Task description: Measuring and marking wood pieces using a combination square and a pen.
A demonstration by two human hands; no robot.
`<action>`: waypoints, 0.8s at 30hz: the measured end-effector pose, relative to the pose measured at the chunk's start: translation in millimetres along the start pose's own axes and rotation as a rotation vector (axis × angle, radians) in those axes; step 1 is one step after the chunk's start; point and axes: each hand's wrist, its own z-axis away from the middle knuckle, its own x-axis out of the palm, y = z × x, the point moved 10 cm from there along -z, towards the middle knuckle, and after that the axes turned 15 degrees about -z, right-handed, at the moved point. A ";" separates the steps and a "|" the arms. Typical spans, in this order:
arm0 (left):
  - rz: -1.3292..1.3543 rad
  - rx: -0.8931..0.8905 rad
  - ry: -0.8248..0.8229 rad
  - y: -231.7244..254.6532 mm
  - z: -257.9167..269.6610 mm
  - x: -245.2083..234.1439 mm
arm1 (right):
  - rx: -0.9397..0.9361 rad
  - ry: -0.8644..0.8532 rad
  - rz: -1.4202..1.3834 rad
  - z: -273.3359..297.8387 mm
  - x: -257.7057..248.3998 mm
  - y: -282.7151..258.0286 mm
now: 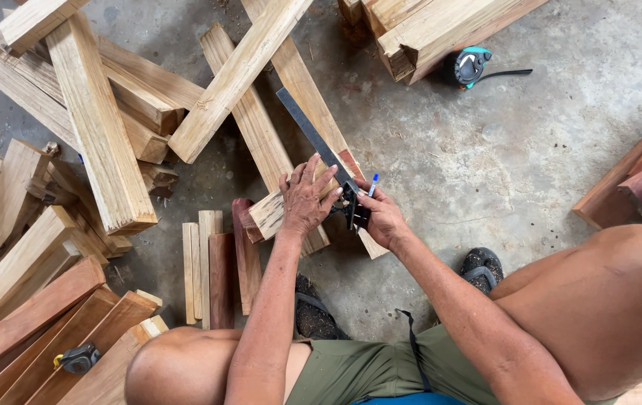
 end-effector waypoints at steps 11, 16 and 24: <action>0.001 0.004 0.029 0.7 0.5 -2.9 | 0.004 -0.008 0.007 -2.9 -1.5 -2.0; -0.002 0.013 0.041 1.3 0.0 -5.3 | 0.009 -0.005 0.000 -0.6 0.7 -2.5; 0.022 0.028 0.038 2.3 -2.3 -8.4 | -0.099 0.040 0.240 -12.1 -17.9 -11.6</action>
